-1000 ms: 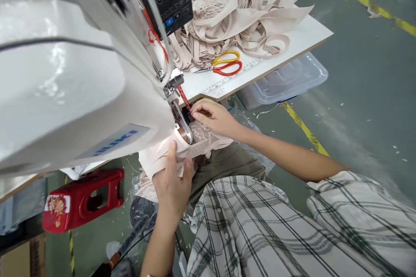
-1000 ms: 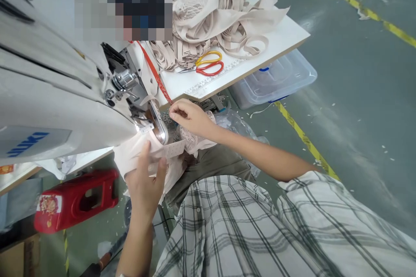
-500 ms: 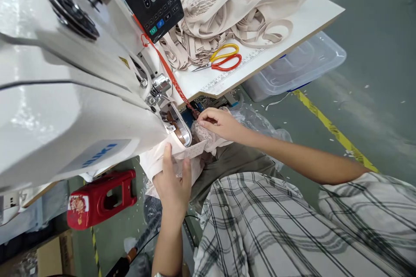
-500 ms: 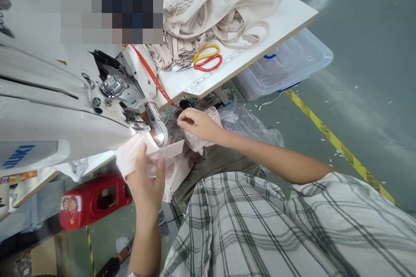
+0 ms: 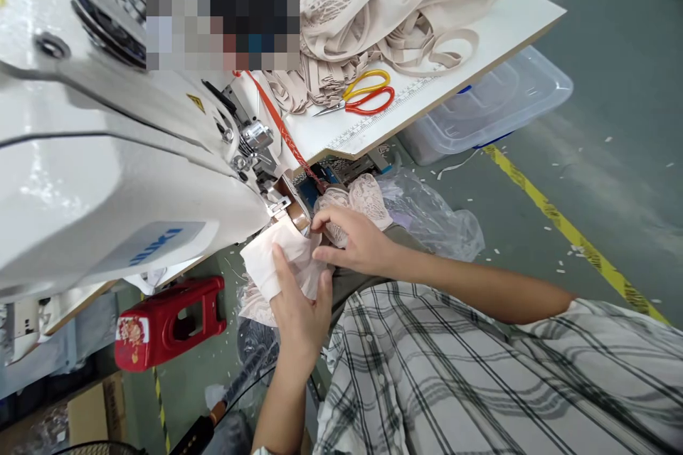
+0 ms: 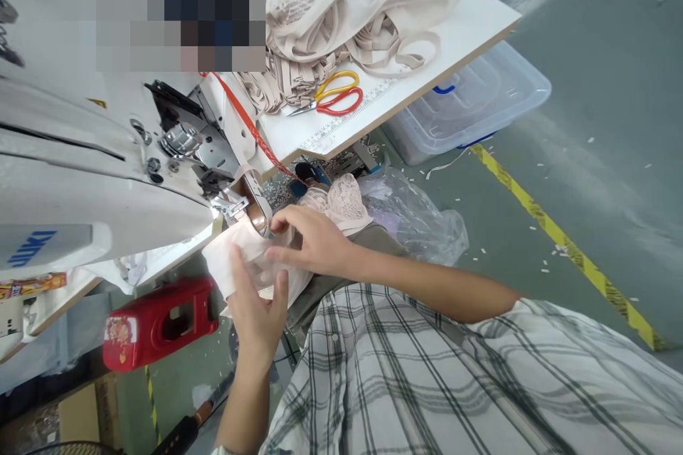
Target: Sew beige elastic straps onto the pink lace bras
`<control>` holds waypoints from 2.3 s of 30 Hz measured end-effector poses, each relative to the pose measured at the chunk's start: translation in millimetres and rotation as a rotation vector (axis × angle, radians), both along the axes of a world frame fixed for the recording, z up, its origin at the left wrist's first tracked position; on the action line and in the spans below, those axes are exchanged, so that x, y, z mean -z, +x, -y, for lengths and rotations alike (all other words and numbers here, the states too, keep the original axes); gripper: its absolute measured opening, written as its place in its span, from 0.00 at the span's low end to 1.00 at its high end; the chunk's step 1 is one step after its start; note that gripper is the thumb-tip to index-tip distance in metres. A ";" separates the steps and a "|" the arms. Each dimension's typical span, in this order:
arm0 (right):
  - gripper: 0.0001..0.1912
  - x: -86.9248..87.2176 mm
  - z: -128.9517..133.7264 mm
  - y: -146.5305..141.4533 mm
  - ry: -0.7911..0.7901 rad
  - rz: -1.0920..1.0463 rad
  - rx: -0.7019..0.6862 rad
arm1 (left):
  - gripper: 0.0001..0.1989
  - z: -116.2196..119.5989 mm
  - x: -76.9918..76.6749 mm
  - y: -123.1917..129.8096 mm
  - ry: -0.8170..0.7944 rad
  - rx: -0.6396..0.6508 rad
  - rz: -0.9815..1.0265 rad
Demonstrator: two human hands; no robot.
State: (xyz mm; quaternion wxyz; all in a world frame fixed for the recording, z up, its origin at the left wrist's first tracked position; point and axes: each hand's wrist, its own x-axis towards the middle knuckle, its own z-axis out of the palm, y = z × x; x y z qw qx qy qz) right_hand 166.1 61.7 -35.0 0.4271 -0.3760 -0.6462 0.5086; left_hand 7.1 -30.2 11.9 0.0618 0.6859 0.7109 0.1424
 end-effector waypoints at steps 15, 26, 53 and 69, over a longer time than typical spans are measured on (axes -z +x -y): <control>0.11 -3.5 24.5 -9.2 -0.261 -0.216 0.037 | 0.46 35.9 16.9 39.0 -0.006 0.167 0.156; 0.15 -12.7 4.4 13.3 -0.335 -0.172 -0.021 | 0.25 30.9 4.2 22.3 -0.113 0.328 0.499; 0.13 -40.4 24.6 65.5 0.804 0.535 -0.086 | 0.09 -30.7 -3.6 -10.2 0.511 0.790 0.305; 0.07 -31.8 26.1 53.5 0.911 0.356 0.007 | 0.11 -29.7 -0.1 -13.2 0.641 0.801 0.195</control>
